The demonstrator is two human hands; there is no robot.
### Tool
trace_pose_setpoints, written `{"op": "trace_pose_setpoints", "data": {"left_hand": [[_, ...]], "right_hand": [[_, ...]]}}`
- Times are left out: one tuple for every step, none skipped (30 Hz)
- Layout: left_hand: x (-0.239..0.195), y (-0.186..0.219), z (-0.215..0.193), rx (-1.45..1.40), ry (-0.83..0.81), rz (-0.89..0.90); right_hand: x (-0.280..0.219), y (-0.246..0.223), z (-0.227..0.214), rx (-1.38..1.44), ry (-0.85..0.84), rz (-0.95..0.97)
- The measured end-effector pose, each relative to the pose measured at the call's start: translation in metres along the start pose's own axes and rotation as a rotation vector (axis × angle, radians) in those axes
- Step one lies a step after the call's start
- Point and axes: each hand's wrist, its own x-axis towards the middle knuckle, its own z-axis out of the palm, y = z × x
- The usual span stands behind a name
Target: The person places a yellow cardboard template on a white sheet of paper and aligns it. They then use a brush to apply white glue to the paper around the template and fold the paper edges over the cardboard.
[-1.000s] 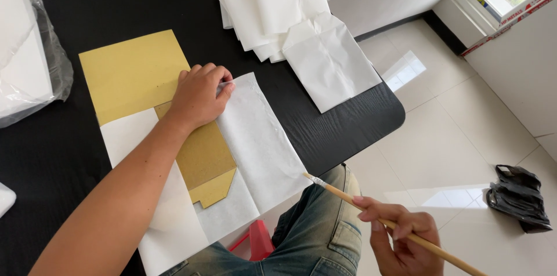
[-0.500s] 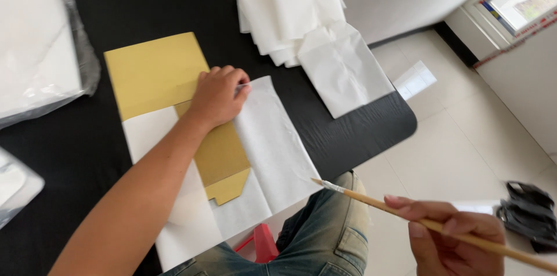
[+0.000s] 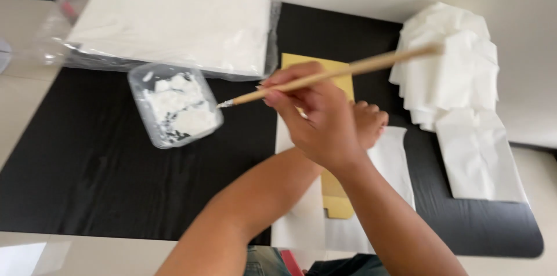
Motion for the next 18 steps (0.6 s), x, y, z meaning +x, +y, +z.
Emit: {"op": "trace_pose_setpoints", "data": {"left_hand": [[-0.003, -0.001, -0.003, 0.008, 0.010, -0.006], [-0.004, -0.002, -0.005, -0.013, 0.006, 0.029], [-0.006, -0.003, -0.007, -0.035, 0.001, 0.063], [-0.009, -0.002, -0.009, -0.027, 0.011, 0.058], [-0.012, -0.002, -0.010, -0.056, 0.038, 0.069], [-0.013, -0.002, -0.012, -0.084, 0.066, 0.081], [-0.013, -0.004, -0.010, -0.074, 0.079, 0.072], [-0.011, -0.006, -0.008, -0.091, 0.045, 0.061], [-0.013, -0.003, -0.002, -0.117, 0.001, 0.054], [-0.012, -0.004, -0.003, -0.115, 0.005, 0.048], [-0.012, -0.003, -0.003, -0.126, -0.015, 0.043], [-0.011, -0.003, -0.003, -0.138, -0.034, 0.038], [-0.010, -0.004, -0.002, -0.139, -0.030, 0.029], [-0.009, -0.004, -0.001, -0.152, -0.040, 0.030], [-0.009, -0.003, 0.001, -0.165, -0.056, 0.035], [-0.011, -0.003, -0.002, -0.166, -0.056, 0.032], [-0.012, -0.002, -0.005, -0.166, -0.070, 0.030], [-0.012, -0.001, -0.009, -0.167, -0.084, 0.028]], "right_hand": [[0.009, 0.007, 0.014, 0.004, -0.007, -0.012], [0.018, 0.014, 0.028, 0.030, -0.062, -0.001], [0.027, 0.021, 0.042, 0.056, -0.117, 0.010], [0.032, 0.023, 0.050, 0.058, -0.123, -0.001], [0.037, 0.026, 0.059, 0.003, -0.171, -0.018], [0.042, 0.029, 0.068, -0.052, -0.218, -0.035], [0.044, 0.035, 0.074, -0.048, -0.229, -0.051], [0.046, 0.041, 0.080, -0.085, -0.264, -0.078], [0.044, 0.047, 0.084, -0.123, -0.294, -0.093], [0.046, 0.047, 0.088, -0.119, -0.300, -0.097], [0.048, 0.047, 0.091, -0.150, -0.320, -0.096], [0.050, 0.047, 0.093, -0.181, -0.340, -0.095], [0.051, 0.047, 0.095, -0.177, -0.349, -0.097], [0.052, 0.047, 0.096, -0.183, -0.363, -0.099], [0.051, 0.047, 0.096, -0.190, -0.372, -0.098], [0.052, 0.047, 0.097, -0.188, -0.374, -0.097], [0.052, 0.047, 0.097, -0.172, -0.373, -0.077], [0.053, 0.047, 0.096, -0.156, -0.371, -0.056]]}}
